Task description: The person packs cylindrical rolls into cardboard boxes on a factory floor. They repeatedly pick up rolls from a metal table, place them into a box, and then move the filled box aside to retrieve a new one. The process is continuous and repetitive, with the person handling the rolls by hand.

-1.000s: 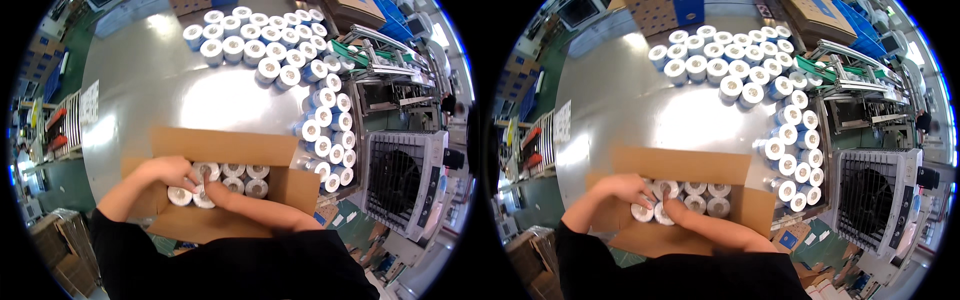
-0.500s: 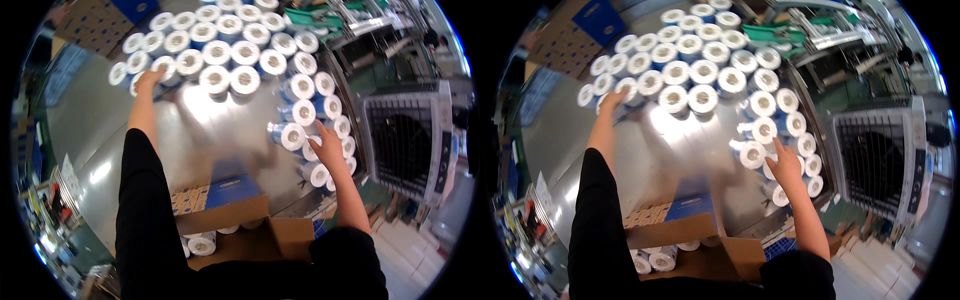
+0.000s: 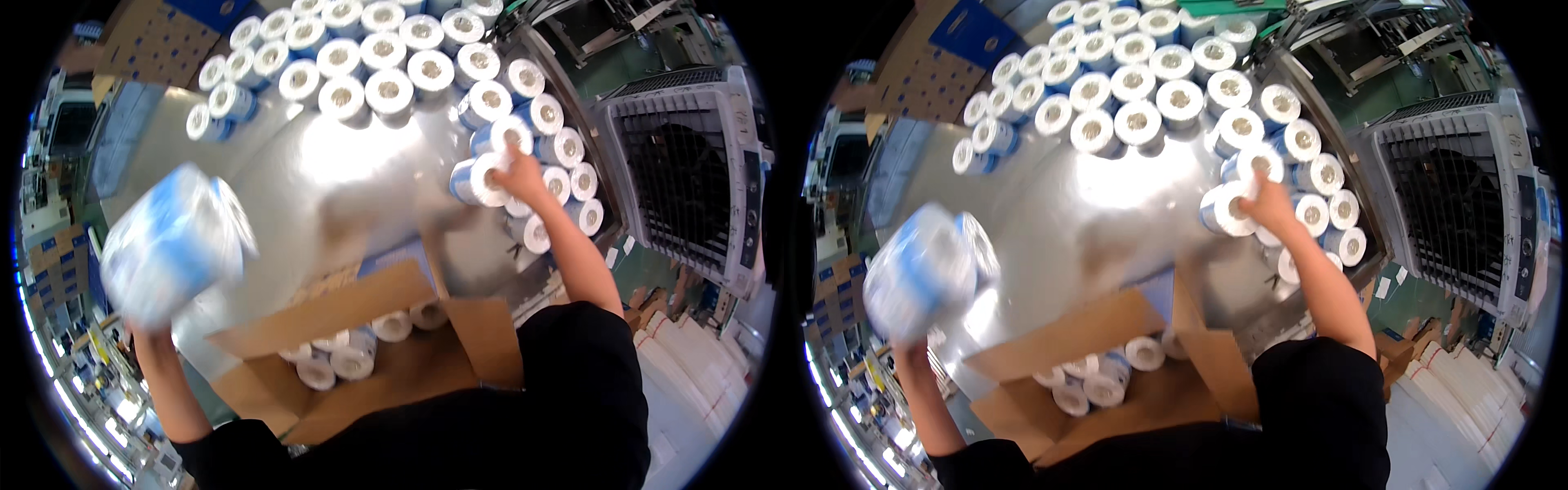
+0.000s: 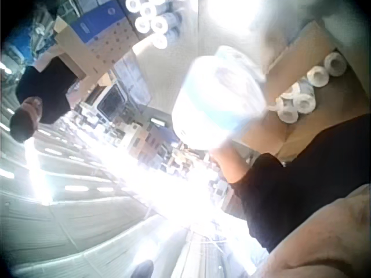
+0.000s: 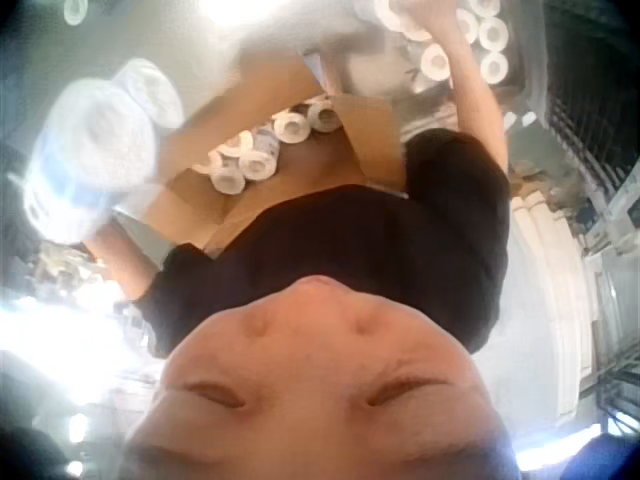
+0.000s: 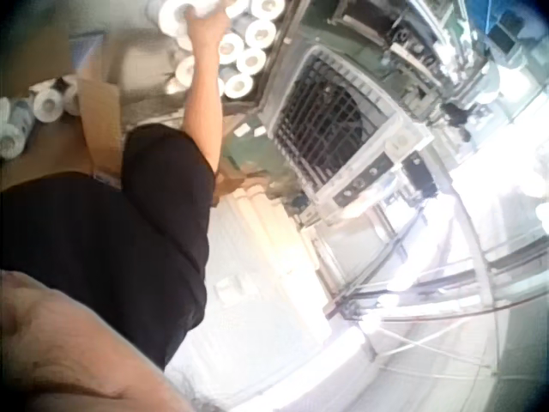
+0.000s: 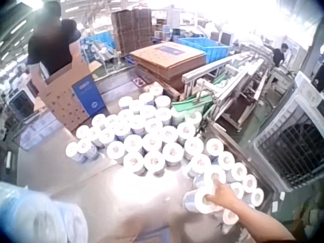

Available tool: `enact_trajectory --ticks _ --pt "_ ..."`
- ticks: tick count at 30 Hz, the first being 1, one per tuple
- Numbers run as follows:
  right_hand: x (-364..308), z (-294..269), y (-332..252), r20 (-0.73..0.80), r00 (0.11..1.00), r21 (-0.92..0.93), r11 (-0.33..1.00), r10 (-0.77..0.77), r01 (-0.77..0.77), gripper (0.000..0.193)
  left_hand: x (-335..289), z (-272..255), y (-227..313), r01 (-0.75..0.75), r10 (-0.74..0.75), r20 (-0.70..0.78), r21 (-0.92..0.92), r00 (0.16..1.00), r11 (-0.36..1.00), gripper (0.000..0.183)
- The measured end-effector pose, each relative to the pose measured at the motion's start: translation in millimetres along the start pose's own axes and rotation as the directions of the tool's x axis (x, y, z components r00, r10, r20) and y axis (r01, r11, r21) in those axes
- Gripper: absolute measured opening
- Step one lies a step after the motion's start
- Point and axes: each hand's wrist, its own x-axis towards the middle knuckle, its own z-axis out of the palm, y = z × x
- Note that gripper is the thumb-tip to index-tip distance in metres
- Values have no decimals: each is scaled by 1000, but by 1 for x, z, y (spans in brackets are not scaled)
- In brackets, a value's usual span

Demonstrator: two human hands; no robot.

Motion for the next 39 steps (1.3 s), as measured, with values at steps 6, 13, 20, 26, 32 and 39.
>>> enact_trajectory --ticks 6,13,20,26,32,39 --pt "-160 -114 -99 -412 861 342 825 -299 450 70 -162 164 15 451 -472 502 173 725 876 36" --pt "-309 -53 -176 566 390 -143 380 -726 914 60 -193 221 -208 -493 245 513 429 823 757 22" --pt "-282 94 -135 725 559 -414 395 -402 820 71 -174 185 -125 -761 332 686 553 647 340 20" --pt "-148 -35 -154 -188 784 106 781 -591 615 18 -47 185 -118 -267 321 68 728 945 631 14" --pt "61 -46 -29 56 987 -624 767 -148 150 72 141 267 -160 -278 439 5 779 899 562 46" --pt "130 10 34 181 966 -317 919 -186 236 93 241 375 -116 -9 184 -55 944 981 330 64"
